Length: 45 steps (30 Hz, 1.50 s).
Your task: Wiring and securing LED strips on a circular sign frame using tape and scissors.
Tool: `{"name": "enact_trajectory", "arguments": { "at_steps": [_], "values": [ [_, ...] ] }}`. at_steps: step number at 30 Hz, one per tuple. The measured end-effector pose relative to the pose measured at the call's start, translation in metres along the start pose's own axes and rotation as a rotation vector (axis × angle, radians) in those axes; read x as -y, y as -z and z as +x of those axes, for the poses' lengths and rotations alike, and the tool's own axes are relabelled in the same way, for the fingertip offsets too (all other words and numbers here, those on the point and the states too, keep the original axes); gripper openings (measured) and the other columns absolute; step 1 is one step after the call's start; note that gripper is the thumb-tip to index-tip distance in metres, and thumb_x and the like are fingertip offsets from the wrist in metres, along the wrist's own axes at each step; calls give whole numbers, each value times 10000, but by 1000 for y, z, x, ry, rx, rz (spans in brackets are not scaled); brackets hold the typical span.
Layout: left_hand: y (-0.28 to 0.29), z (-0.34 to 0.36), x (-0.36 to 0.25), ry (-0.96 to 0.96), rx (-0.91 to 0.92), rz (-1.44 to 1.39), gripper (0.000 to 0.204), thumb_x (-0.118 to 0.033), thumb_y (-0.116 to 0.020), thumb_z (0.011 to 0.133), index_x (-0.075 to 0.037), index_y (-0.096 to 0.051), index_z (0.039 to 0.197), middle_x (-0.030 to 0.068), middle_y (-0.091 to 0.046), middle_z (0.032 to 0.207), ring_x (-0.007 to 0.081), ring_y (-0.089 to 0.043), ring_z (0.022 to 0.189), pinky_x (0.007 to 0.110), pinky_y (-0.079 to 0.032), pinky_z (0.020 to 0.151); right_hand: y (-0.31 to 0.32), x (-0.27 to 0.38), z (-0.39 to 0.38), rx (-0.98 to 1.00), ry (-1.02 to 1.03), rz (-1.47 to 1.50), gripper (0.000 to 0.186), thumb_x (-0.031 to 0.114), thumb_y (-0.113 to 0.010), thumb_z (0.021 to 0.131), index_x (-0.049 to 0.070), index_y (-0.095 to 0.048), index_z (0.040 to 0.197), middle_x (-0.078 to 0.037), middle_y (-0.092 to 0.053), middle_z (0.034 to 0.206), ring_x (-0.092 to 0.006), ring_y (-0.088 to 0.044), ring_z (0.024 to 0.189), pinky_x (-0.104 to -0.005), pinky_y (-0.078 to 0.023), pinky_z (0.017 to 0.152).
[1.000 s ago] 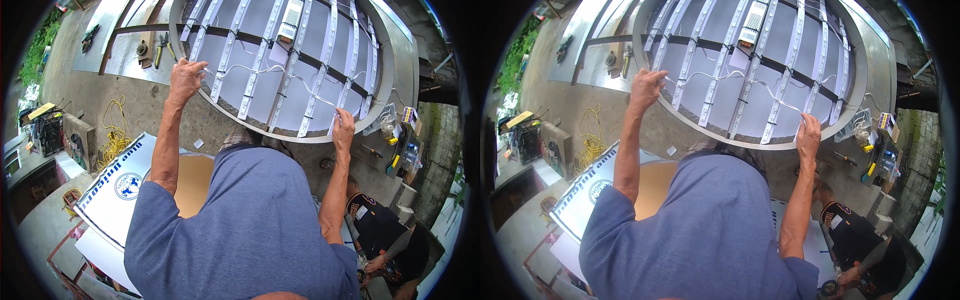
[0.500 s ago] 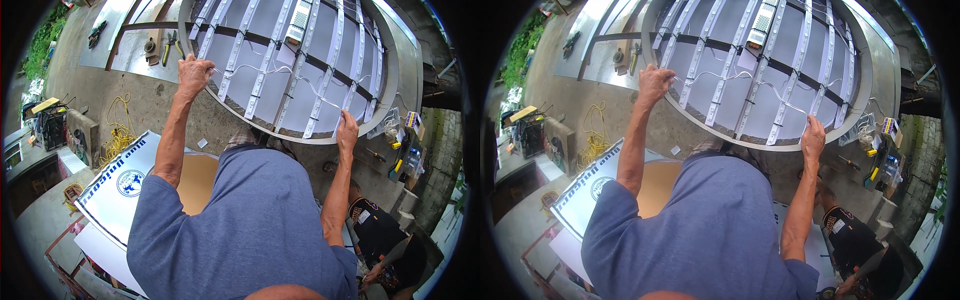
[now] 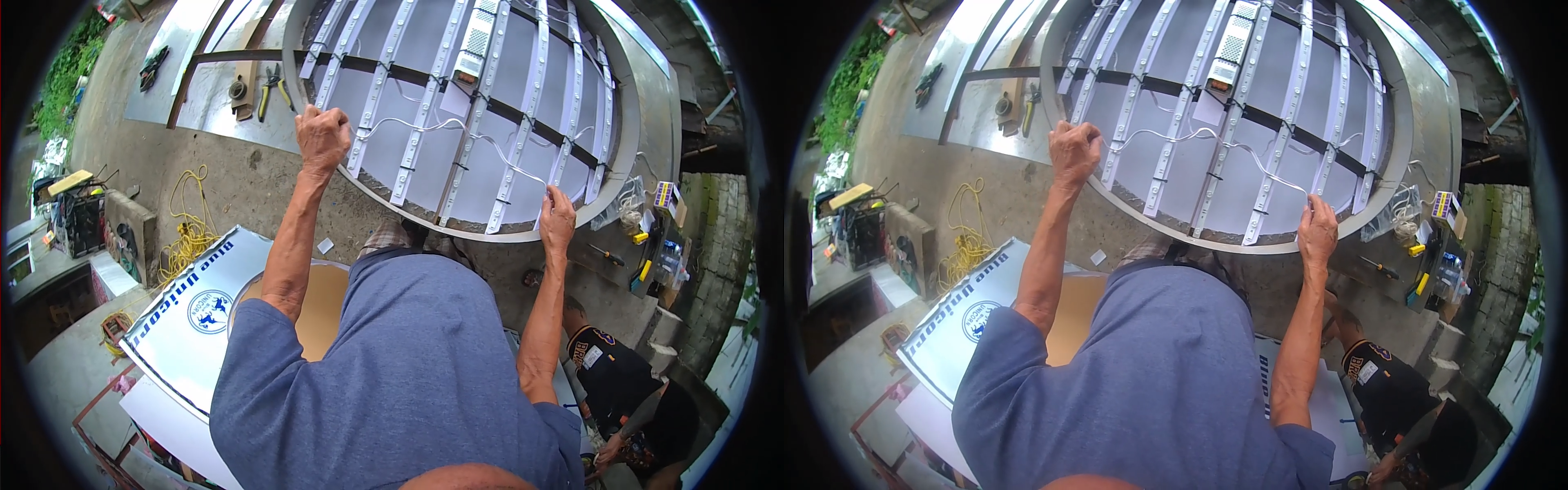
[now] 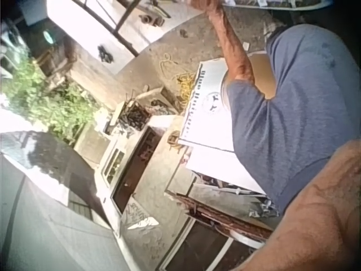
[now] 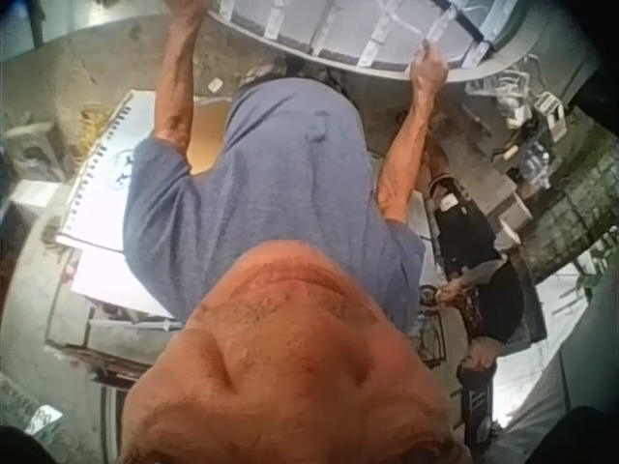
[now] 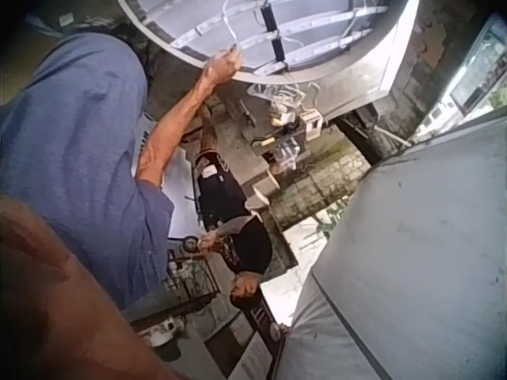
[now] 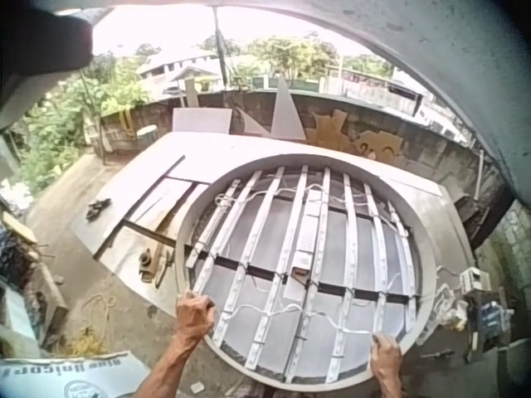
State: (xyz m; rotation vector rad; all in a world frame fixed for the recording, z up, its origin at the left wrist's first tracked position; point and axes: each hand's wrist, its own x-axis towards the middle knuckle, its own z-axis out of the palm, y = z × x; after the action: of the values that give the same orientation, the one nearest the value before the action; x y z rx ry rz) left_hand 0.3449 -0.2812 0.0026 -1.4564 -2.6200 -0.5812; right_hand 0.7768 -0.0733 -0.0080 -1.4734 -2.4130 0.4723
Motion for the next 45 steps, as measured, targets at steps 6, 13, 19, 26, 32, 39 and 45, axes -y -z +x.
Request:
{"name": "enact_trajectory", "arguments": {
  "at_steps": [6, 13, 19, 26, 32, 39, 45],
  "values": [
    [-4, -1, 5, -59, -161, -1, 50, -98, -687, 725, -115, -640, 731, 30, -626, 706, 240, -563, 822, 415, -368, 768, -11, -1, -2, -38, 14, -11, 216, 143, -631, 894, 98, -659, 1103, -101, -673, 1014, -326, -626, 1004, -448, -501, 885],
    [-3, 1, 6, -34, -61, -28, 79, -122, -712, 781, -105, -664, 841, 24, -643, 801, 220, -575, 856, 392, -390, 838, 0, 14, 2, -50, 23, 12, 154, 102, -617, 890, 57, -648, 1035, -132, -677, 950, -343, -627, 946, -439, -491, 897],
    [-3, 0, -3, -18, -59, -65, 56, -101, -683, 780, -98, -665, 833, 21, -634, 794, 209, -574, 842, 385, -396, 839, 4, 14, 1, -36, 2, -6, 137, 95, -615, 894, 53, -648, 1019, -134, -675, 944, -346, -627, 934, -444, -490, 886],
    [-2, -1, -2, -25, -70, -64, 56, -95, -682, 773, -99, -665, 826, 19, -629, 789, 206, -570, 828, 384, -399, 829, 0, 10, 0, -50, 8, 0, 132, 76, -603, 896, 50, -651, 1016, -141, -672, 933, -355, -628, 926, -444, -494, 877],
    [-1, -2, -2, -25, -53, -87, 46, -97, -680, 774, -101, -666, 817, 14, -627, 769, 205, -574, 808, 382, -397, 818, -2, 8, -1, -71, 31, 2, 168, 6, -556, 878, 31, -658, 1009, -155, -673, 927, -362, -629, 921, -444, -495, 872],
    [-9, 2, 6, -16, -34, -79, 59, -121, -693, 794, -123, -690, 853, -12, -674, 802, 187, -588, 810, 373, -399, 817, 7, -2, 8, -376, -28, 215, 314, -81, -495, 873, 22, -678, 1106, -154, -688, 920, -311, -679, 860, -397, -543, 797],
    [-13, 3, 7, 1, -43, -100, 162, -126, -689, 810, -136, -730, 966, -30, -699, 847, 171, -587, 845, 362, -406, 843, 27, -35, 16, -480, -114, 310, 267, -29, -478, 979, 20, -678, 1149, -105, -717, 969, -182, -699, 802, -310, -566, 736]
  ]
}}
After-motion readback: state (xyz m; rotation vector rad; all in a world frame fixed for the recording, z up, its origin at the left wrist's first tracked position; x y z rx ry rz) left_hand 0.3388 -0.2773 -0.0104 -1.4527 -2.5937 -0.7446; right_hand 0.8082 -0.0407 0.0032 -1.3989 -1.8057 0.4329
